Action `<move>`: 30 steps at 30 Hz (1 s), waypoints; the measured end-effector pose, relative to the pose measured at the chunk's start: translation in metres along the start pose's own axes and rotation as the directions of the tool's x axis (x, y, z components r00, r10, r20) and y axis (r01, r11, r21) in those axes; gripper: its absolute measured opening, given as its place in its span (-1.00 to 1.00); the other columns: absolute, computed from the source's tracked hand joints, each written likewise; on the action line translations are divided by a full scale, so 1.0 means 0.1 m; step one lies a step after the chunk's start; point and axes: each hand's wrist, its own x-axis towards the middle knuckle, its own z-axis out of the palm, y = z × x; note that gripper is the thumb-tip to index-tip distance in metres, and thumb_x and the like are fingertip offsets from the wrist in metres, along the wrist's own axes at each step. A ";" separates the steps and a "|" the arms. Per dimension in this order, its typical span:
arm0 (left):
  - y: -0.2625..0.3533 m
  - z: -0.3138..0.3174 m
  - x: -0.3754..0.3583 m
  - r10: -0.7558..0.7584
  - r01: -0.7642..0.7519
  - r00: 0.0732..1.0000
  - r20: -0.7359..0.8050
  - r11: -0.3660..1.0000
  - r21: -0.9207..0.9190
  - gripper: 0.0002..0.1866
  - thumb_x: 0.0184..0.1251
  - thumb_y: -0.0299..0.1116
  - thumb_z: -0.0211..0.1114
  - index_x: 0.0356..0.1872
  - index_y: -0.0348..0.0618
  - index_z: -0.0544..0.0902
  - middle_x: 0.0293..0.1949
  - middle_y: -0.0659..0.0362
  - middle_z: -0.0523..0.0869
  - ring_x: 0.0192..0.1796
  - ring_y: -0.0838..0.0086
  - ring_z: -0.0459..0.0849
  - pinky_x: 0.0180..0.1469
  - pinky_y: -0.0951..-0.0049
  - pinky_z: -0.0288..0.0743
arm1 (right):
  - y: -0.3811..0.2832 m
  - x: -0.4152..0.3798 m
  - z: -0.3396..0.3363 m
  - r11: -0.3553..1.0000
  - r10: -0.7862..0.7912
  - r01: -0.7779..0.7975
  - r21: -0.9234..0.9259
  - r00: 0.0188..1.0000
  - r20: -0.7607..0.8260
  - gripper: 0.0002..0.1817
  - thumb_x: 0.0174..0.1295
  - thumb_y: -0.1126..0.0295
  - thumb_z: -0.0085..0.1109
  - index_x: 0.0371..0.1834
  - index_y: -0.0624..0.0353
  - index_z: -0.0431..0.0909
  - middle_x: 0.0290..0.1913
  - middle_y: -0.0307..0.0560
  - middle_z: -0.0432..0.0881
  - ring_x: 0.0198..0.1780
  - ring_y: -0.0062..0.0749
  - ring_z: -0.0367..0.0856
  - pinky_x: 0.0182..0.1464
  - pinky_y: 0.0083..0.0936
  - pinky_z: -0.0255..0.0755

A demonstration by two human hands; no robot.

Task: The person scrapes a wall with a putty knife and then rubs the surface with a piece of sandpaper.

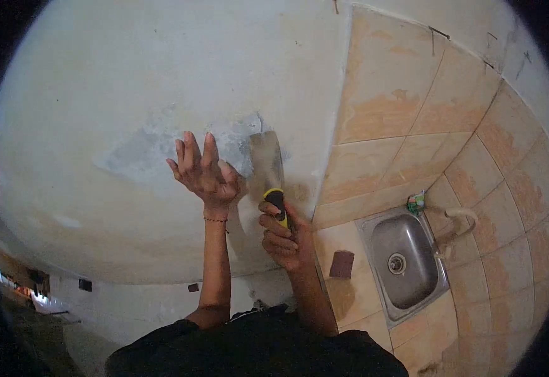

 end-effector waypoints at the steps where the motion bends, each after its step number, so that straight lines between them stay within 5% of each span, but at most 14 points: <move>1: 0.00 -0.01 0.00 -0.001 0.001 1.000 0.003 1.000 -0.008 -0.46 0.37 -0.03 -0.05 0.31 0.17 0.58 0.43 0.12 0.46 0.54 0.26 0.23 0.64 0.05 -0.32 | 0.04 0.00 0.03 1.000 -0.012 0.012 -0.001 1.000 -0.005 -0.68 0.60 0.08 -0.19 -0.12 0.14 0.27 -0.58 -0.26 0.25 -0.81 -0.69 0.15 -0.85 -0.75 0.09; 30: -0.02 0.04 -0.02 -0.027 0.024 0.999 -0.029 0.996 -0.086 -0.44 0.47 0.16 -0.15 0.24 0.19 0.64 0.40 0.13 0.49 0.52 0.26 0.26 0.63 0.09 -0.38 | 0.02 -0.08 0.18 1.000 -0.005 0.004 -0.006 0.998 -0.057 -0.70 0.61 0.13 -0.24 -0.19 0.13 0.24 -0.61 -0.24 0.25 -0.82 -0.71 0.17 -0.86 -0.76 0.07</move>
